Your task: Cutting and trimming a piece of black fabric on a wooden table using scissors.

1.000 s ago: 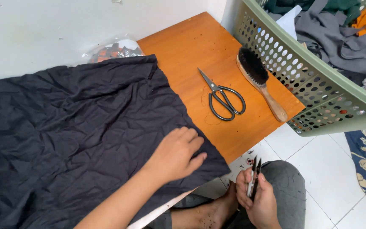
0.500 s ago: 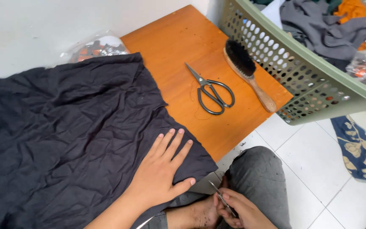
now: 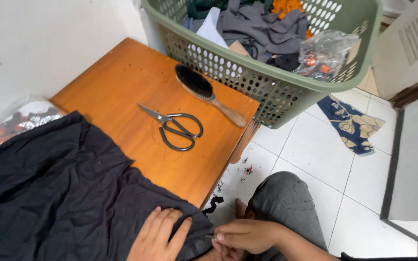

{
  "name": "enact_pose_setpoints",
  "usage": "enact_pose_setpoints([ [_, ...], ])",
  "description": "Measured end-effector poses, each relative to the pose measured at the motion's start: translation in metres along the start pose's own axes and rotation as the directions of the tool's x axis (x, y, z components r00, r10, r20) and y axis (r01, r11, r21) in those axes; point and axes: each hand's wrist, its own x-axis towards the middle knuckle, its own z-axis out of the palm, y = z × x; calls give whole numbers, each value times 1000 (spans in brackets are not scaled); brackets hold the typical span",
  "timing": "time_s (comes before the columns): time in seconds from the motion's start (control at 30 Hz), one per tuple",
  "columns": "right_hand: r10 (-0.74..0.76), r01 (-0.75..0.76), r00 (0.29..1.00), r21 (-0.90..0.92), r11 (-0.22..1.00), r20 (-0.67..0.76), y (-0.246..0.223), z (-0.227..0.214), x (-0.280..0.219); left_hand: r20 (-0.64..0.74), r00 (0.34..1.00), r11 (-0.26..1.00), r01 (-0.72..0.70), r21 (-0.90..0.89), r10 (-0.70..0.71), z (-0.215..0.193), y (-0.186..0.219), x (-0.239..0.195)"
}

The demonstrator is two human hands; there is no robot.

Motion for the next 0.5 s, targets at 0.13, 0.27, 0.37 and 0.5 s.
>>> enact_pose_setpoints([
  [0.13,94,-82,995,-204,975,47,-37,-19,-16,-121,985,991,129,30,-125,17,10,1],
  [0.27,-51,56,998,248,967,-29,-30,-28,-9,113,975,982,188,17,-189,27,-4,-7],
  [0.37,101,-8,989,632,775,-110,-19,-7,2,146,983,990,100,95,-114,18,-5,-9],
  [0.5,71,-50,997,539,841,-18,34,4,21,162,982,989,79,127,-99,7,-2,-3],
])
